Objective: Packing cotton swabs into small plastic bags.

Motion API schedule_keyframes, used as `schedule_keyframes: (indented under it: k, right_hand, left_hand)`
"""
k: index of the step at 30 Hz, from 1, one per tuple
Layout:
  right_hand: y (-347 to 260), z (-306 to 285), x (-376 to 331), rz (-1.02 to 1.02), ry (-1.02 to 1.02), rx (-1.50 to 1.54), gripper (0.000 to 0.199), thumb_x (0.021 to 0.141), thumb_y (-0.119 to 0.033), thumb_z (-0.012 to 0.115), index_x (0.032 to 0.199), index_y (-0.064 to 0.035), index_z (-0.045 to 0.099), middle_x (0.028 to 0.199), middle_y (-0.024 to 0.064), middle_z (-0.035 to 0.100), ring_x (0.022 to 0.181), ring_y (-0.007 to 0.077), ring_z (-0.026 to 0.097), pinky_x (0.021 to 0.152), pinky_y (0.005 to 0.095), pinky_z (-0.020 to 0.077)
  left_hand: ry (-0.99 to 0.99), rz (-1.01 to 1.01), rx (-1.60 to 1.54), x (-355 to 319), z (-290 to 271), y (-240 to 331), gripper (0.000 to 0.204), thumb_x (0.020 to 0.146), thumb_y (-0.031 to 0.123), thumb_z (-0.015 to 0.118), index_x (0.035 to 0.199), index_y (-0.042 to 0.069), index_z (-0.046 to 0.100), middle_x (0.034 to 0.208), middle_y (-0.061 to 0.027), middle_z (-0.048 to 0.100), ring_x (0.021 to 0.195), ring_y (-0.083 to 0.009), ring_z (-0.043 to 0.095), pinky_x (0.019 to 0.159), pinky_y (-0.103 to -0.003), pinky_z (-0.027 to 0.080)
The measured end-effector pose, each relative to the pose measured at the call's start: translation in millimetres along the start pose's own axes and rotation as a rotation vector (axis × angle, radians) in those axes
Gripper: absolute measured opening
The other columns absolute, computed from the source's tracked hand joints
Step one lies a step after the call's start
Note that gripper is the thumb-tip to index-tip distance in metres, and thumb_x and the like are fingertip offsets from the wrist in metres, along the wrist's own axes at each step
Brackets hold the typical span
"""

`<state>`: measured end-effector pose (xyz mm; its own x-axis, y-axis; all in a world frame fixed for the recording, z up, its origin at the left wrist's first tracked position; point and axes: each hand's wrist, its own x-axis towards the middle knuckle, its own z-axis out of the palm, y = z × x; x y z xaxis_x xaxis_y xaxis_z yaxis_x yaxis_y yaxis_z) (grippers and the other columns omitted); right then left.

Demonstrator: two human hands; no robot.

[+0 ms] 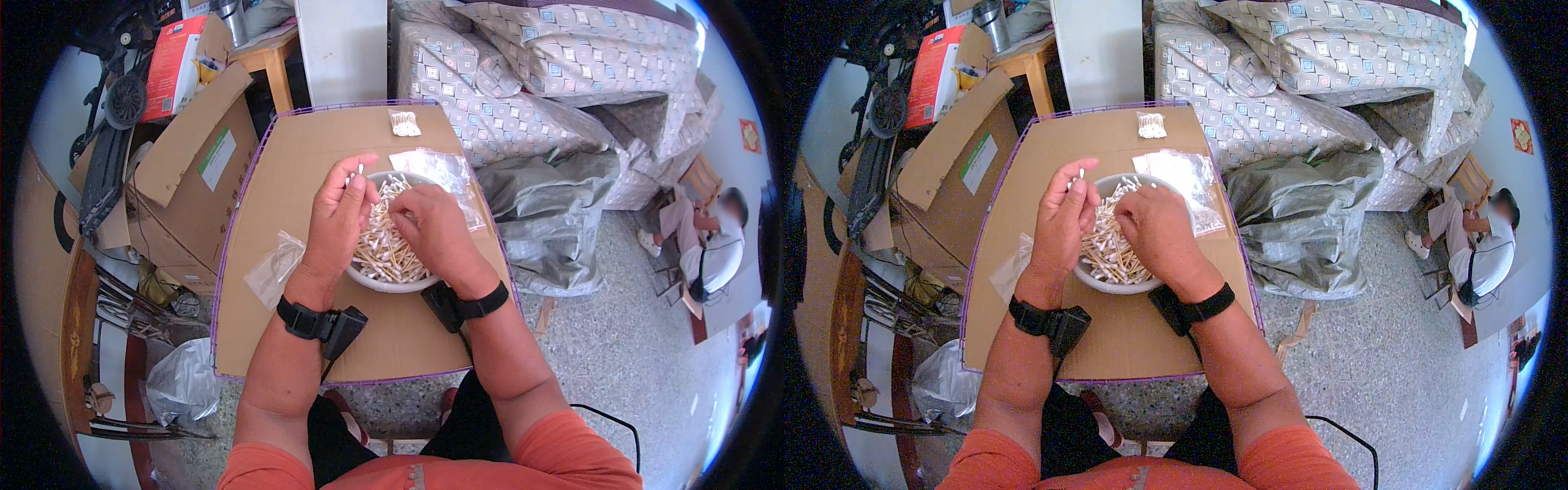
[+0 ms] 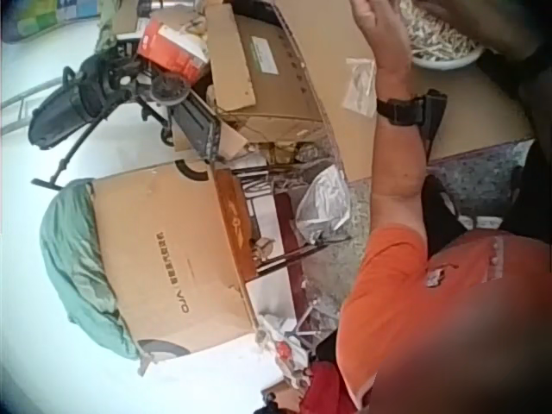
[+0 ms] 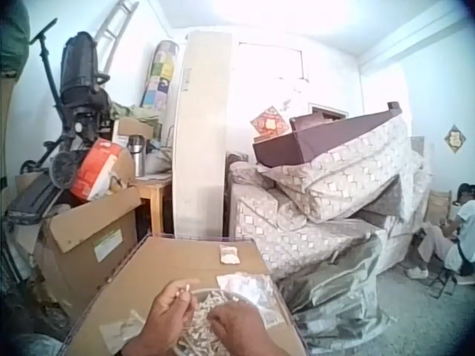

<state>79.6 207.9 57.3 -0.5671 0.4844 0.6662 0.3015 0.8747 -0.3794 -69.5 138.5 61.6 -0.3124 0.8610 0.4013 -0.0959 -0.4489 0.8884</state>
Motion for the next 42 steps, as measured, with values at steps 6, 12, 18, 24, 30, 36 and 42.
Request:
schedule_keyframes:
  k: [6,12,18,24,30,36,42]
  right_hand:
    - [2,2,-2,-0.012,-0.040,-0.008,0.008,0.079,-0.015,0.067,0.081,-0.0078,0.066,0.081,0.0120,0.062,0.084,0.0340,0.060,0.078,0.0454,0.0448]
    - [2,2,-3,0.004,-0.058,-0.027,0.007,0.078,-0.014,0.067,0.078,-0.0074,0.066,0.082,0.0113,0.063,0.084,0.0334,0.061,0.079,0.0446,0.0448]
    - [4,3,-3,0.004,-0.047,-0.039,0.007,0.079,-0.014,0.066,0.078,-0.0070,0.066,0.083,0.0114,0.064,0.084,0.0334,0.061,0.080,0.0447,0.0446]
    - [2,5,-3,0.014,-0.003,-0.018,0.007,0.083,-0.013,0.063,0.081,-0.0063,0.063,0.084,0.0128,0.064,0.084,0.0349,0.060,0.079,0.0458,0.0444]
    - [-1,3,0,0.055,0.025,0.000,0.007,0.084,-0.012,0.061,0.082,-0.0049,0.059,0.083,0.0155,0.062,0.083,0.0372,0.058,0.077,0.0476,0.0441]
    - [-7,0,2,0.099,0.135,0.073,0.007,0.087,-0.010,0.059,0.086,-0.0032,0.057,0.081,0.0173,0.061,0.081,0.0385,0.058,0.073,0.0480,0.0449]
    - [-9,-4,2,0.170,0.238,0.340,0.007,0.090,-0.007,0.060,0.091,-0.0024,0.053,0.080,0.0154,0.062,0.078,0.0343,0.061,0.069,0.0413,0.0479]
  left_hand:
    - [-0.022,-0.009,-0.004,0,-1,-2,0.023,0.103,0.017,0.044,0.120,0.008,0.054,0.080,0.0026,0.052,0.057,-0.0011,0.035,0.048,-0.016,0.029]
    - [-0.009,0.007,0.005,0,-1,-2,0.019,0.103,0.019,0.043,0.113,0.008,0.055,0.080,0.0019,0.052,0.057,-0.0010,0.036,0.047,-0.016,0.029]
    - [-0.001,0.020,0.007,0,0,-1,0.019,0.103,0.020,0.043,0.111,0.007,0.056,0.078,0.0018,0.052,0.056,-0.0011,0.036,0.046,-0.016,0.029]
    - [0.006,0.023,0.015,0,-1,-1,0.020,0.103,0.020,0.043,0.112,0.007,0.056,0.077,0.0022,0.052,0.055,-0.0010,0.036,0.046,-0.016,0.028]
    - [0.031,0.024,-0.002,0,0,0,0.020,0.103,0.020,0.044,0.111,0.007,0.056,0.075,0.0026,0.051,0.054,-0.0012,0.034,0.045,-0.017,0.027]
    - [0.042,0.013,-0.030,-1,-1,-1,0.019,0.102,0.021,0.046,0.109,0.007,0.056,0.068,0.0048,0.045,0.053,-0.0009,0.033,0.044,-0.017,0.026]
    - [0.048,0.004,0.036,-1,3,1,0.019,0.101,0.020,0.051,0.111,0.005,0.057,0.065,0.0072,0.041,0.052,0.0002,0.032,0.044,-0.017,0.025]
